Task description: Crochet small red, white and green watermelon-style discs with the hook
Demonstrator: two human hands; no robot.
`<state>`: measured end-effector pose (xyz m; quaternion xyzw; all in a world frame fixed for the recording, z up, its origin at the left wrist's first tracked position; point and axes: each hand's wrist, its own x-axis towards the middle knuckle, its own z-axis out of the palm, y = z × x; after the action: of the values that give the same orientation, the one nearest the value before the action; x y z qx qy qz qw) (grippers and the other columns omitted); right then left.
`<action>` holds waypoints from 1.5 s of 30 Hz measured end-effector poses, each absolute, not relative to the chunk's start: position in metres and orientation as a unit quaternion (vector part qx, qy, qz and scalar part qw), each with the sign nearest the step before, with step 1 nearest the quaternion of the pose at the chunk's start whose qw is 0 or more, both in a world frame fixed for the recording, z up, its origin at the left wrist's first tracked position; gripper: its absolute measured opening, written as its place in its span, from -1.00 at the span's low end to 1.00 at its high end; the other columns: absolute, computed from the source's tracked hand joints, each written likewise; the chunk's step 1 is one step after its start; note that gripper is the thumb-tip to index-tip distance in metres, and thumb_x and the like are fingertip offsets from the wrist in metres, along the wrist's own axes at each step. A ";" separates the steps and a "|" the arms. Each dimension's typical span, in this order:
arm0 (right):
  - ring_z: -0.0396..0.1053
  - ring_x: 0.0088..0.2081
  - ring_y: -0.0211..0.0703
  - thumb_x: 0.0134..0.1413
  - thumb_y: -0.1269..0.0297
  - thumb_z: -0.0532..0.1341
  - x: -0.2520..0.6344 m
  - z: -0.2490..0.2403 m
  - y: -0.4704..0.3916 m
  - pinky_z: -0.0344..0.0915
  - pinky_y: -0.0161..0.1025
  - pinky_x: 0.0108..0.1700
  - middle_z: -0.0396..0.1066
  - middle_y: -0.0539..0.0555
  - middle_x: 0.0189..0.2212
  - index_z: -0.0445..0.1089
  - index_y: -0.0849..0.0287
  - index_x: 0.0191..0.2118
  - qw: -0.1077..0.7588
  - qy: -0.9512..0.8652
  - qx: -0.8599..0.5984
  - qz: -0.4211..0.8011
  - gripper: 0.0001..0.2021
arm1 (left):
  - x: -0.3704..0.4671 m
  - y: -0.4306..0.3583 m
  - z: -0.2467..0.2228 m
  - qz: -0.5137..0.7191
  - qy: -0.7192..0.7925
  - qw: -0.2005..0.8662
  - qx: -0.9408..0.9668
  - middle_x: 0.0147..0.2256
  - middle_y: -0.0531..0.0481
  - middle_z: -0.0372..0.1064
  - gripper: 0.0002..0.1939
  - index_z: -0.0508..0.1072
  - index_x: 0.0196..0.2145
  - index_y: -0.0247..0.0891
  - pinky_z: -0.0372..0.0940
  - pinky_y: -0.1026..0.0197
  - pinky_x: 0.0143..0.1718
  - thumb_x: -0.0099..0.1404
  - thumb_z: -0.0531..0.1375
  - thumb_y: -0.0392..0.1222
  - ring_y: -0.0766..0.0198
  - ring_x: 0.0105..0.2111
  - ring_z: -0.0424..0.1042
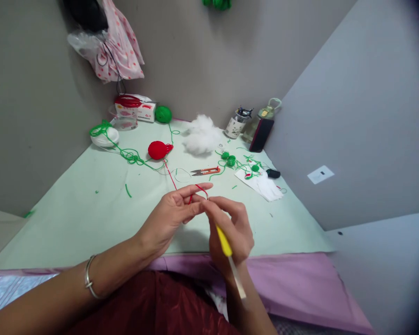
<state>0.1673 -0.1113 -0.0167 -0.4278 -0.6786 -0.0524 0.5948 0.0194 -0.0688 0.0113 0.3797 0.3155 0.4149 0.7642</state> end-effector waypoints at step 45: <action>0.49 -0.39 -0.23 0.39 0.29 0.21 0.170 -0.014 -0.106 0.51 -0.20 -0.31 0.59 0.06 -0.32 0.58 0.11 -0.15 0.688 -0.523 -0.423 0.272 -0.83 | 0.028 -0.078 0.013 0.462 0.290 0.767 0.339 -0.38 0.14 0.50 -0.39 0.57 0.17 -0.09 0.28 0.16 0.06 0.16 0.52 -0.24 0.28 -0.25 0.50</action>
<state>0.1703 -0.1057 -0.0137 -0.4228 -0.5227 0.2724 0.6884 0.0284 -0.0784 0.0126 0.3393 0.2896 0.4620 0.7665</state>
